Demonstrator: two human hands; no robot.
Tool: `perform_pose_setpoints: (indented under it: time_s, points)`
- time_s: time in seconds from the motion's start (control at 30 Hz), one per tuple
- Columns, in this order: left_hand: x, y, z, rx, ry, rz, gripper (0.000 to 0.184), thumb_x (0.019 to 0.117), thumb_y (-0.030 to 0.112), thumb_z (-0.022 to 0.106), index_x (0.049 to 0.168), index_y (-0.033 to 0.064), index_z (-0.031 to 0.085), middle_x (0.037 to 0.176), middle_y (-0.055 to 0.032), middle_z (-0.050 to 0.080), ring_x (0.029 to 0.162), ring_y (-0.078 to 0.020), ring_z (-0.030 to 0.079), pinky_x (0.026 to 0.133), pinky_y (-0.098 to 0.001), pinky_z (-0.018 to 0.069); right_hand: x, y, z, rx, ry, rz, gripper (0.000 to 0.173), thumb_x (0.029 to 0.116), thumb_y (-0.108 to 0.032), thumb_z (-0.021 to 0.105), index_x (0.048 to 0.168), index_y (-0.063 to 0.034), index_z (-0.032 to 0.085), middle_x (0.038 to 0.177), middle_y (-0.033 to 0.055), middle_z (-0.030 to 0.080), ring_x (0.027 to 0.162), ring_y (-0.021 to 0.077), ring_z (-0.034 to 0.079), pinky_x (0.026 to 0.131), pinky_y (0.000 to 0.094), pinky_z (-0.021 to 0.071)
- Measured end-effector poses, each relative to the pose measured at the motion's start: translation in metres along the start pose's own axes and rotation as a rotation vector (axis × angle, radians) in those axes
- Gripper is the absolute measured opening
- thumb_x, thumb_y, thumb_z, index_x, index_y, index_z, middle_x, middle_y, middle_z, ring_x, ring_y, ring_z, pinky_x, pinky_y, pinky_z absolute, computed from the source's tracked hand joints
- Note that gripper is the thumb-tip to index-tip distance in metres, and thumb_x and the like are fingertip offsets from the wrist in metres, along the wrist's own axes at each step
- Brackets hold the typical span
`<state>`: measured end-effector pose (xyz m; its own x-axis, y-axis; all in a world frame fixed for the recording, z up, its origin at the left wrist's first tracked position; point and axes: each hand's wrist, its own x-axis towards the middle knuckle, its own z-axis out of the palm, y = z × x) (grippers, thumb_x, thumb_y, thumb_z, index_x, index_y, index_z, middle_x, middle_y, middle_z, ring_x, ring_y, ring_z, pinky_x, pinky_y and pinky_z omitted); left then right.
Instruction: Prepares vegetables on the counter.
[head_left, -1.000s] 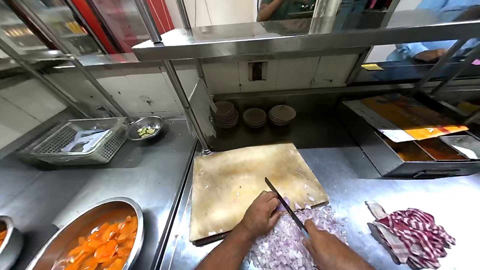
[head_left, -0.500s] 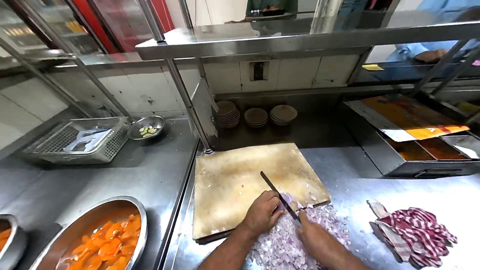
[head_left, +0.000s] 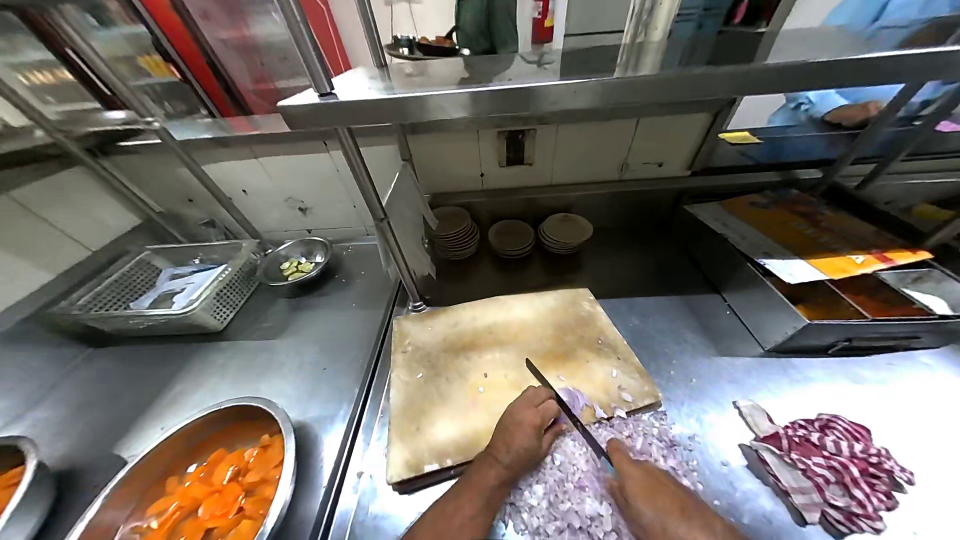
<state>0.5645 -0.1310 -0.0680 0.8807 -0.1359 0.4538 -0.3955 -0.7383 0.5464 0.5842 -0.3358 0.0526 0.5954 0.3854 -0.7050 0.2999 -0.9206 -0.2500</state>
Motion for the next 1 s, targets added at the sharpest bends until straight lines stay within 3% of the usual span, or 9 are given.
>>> perform_pose_setpoints:
  time_s: [0.13,0.27,0.43,0.6,0.77,0.9,1.0]
  points:
    - [-0.002,-0.002,0.001,0.027,-0.003,0.033,0.017,0.0965,0.018,0.066,0.093,0.0018,0.071,0.111,-0.0153,0.071,0.109,-0.0279,0.068,0.098,-0.0361,0.0550,0.037,0.005,0.037,0.035,0.096,0.000,0.044,0.1092,-0.033,0.045,0.146,-0.0081,0.038,0.107,0.0237,0.070,0.101,0.0430,0.071,0.086,0.0594,0.0558]
    - [-0.006,0.001,-0.005,0.014,-0.032,0.017,0.019,0.0980,0.018,0.062,0.099,0.0016,0.072,0.119,-0.0165,0.070,0.116,-0.0277,0.066,0.103,-0.0363,0.0534,0.039,0.010,0.025,0.059,0.079,-0.056,0.045,0.1091,-0.033,0.045,0.145,-0.0070,0.037,0.106,0.0247,0.068,0.100,0.0427,0.070,0.086,0.0592,0.0558]
    - [-0.008,0.001,-0.006,-0.003,-0.031,-0.004,0.021,0.1003,0.019,0.061,0.096,0.0005,0.072,0.118,-0.0165,0.071,0.116,-0.0273,0.067,0.103,-0.0367,0.0535,-0.013,-0.009,-0.007,-0.060,-0.002,0.019,0.043,0.1082,-0.030,0.047,0.144,-0.0069,0.039,0.108,0.0244,0.069,0.104,0.0439,0.069,0.086,0.0602,0.0551]
    - [-0.008,-0.001,-0.003,-0.021,0.017,0.022,0.018,0.0995,0.017,0.063,0.097,0.0027,0.075,0.113,-0.0142,0.073,0.112,-0.0253,0.069,0.101,-0.0345,0.0545,0.038,0.003,0.025,0.023,0.088,-0.015,0.045,0.1096,-0.032,0.043,0.147,-0.0076,0.036,0.108,0.0246,0.068,0.101,0.0434,0.071,0.086,0.0594,0.0560]
    - [-0.009,-0.002,-0.003,-0.006,0.019,0.007,0.019,0.0995,0.017,0.063,0.094,0.0035,0.075,0.112,-0.0132,0.073,0.110,-0.0240,0.069,0.100,-0.0351,0.0552,-0.008,-0.007,-0.008,-0.061,-0.017,0.014,0.044,0.1090,-0.030,0.046,0.145,-0.0071,0.038,0.109,0.0254,0.068,0.104,0.0446,0.069,0.087,0.0606,0.0547]
    - [-0.009,-0.004,-0.002,-0.024,0.038,0.029,0.019,0.0992,0.018,0.064,0.094,0.0038,0.075,0.111,-0.0123,0.074,0.109,-0.0230,0.070,0.099,-0.0335,0.0553,0.028,0.003,0.031,-0.006,0.082,0.002,0.043,0.1099,-0.031,0.043,0.145,-0.0084,0.037,0.108,0.0236,0.069,0.101,0.0429,0.071,0.086,0.0589,0.0562]
    - [-0.010,-0.002,-0.005,-0.031,0.023,0.020,0.018,0.0989,0.016,0.064,0.092,0.0031,0.075,0.110,-0.0131,0.073,0.109,-0.0233,0.070,0.099,-0.0338,0.0552,0.023,0.005,0.006,-0.016,0.035,-0.037,0.044,0.1097,-0.032,0.044,0.146,-0.0067,0.037,0.108,0.0250,0.068,0.103,0.0436,0.070,0.087,0.0598,0.0553]
